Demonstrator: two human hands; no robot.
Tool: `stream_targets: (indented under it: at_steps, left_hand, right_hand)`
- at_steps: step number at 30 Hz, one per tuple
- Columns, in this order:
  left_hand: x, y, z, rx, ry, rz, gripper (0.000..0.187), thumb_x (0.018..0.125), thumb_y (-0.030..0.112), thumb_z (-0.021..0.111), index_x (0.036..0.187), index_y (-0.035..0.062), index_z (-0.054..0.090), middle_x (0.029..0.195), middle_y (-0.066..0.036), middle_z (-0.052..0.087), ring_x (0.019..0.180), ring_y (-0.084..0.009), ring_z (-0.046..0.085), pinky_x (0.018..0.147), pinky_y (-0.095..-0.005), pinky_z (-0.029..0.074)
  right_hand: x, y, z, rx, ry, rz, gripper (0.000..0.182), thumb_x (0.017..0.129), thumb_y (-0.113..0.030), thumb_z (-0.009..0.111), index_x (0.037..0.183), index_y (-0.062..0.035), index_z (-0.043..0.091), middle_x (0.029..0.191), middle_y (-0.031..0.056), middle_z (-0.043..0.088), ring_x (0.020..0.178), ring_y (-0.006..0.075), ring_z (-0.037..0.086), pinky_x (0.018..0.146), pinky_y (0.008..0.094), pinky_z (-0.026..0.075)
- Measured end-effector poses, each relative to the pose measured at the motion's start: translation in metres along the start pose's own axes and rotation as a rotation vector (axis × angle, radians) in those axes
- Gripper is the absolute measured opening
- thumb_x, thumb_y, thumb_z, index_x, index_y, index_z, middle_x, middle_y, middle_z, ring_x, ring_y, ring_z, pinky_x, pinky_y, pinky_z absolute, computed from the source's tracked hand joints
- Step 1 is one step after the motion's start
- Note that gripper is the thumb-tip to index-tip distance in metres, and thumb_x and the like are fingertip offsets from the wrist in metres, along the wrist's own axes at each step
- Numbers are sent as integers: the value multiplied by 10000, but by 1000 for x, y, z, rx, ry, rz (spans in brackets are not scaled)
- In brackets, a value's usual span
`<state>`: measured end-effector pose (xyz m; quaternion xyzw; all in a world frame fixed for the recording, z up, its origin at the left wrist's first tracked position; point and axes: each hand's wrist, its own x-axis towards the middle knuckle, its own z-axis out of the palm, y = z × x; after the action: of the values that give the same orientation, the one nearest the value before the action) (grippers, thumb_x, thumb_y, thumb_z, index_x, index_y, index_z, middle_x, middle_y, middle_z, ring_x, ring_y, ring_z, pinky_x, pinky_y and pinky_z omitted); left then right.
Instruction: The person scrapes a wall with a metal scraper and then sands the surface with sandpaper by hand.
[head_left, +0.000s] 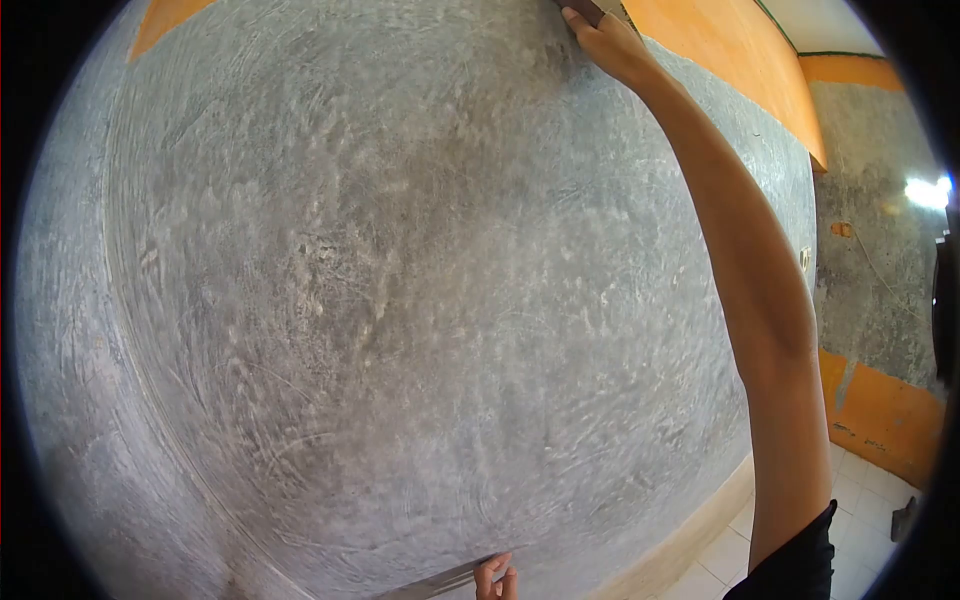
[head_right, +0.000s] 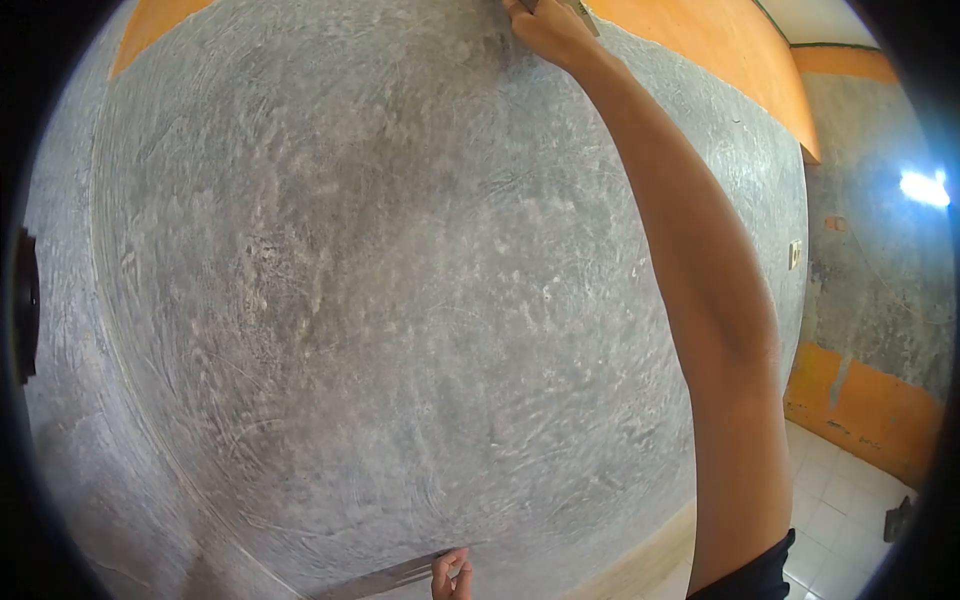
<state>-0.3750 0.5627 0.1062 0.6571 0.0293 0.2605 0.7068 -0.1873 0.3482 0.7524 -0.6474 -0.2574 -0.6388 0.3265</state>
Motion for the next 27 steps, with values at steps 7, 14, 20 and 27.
stream_targets:
  at_steps: [7,14,20,27]
  left_hand:
    - [-3,-1,-1,-84,-9,-70,409,963,165,550,1339,34,453,1369,-133,467,1290,-256,425,1039,-376,361]
    - [0,-1,-5,23,-49,-17,403,958,197,568,1313,29,480,1360,-127,461,1255,-269,434,1045,-394,345]
    - [4,19,14,566,-44,427,317,968,201,533,1236,32,542,1274,-164,486,1237,-333,394,1042,-461,299]
    - [6,34,66,518,-26,540,243,949,190,537,1124,26,577,1197,-166,508,1158,-356,427,998,-487,320]
  right_hand:
    - [-13,9,0,36,26,48,483,946,-429,457,1130,-11,615,952,261,659,959,396,623,815,461,459]
    - [-17,14,7,50,35,77,460,937,-369,501,1073,58,606,937,267,659,905,423,626,772,466,465]
    - [-38,28,18,323,386,-374,352,932,-269,509,1078,35,609,1011,298,630,952,455,587,842,457,459]
    - [-25,42,12,187,416,-416,372,930,-236,486,1160,48,554,1150,286,572,1085,450,531,942,453,417]
